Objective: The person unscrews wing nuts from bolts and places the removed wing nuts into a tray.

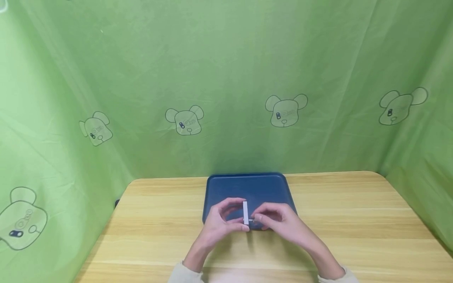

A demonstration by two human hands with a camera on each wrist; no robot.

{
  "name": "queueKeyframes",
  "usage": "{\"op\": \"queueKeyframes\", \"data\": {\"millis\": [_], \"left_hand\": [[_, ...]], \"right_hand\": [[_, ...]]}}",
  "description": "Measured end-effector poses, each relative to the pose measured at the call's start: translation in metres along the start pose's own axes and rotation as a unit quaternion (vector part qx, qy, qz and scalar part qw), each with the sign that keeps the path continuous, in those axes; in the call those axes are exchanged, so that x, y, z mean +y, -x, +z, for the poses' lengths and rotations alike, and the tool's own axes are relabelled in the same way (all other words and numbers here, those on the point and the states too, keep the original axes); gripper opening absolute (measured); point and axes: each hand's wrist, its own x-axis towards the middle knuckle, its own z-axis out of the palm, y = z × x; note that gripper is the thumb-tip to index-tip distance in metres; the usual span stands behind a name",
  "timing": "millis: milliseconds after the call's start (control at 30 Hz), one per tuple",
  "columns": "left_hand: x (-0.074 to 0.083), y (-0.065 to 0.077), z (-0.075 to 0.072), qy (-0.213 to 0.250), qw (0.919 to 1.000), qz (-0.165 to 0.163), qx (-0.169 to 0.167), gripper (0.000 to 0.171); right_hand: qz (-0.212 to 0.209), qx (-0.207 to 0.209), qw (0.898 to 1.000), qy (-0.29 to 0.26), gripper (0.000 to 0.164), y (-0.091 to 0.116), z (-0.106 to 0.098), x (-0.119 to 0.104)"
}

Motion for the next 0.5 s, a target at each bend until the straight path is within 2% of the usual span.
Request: {"op": "queueKeyframes", "data": {"millis": [500], "left_hand": [[0.0004, 0.0002, -0.0002, 0.006, 1.0, 0.004, -0.003, 0.067]], "right_hand": [[0.0, -0.019, 1.0, -0.01, 0.023, 0.0014, 0.001, -0.0024]]}}
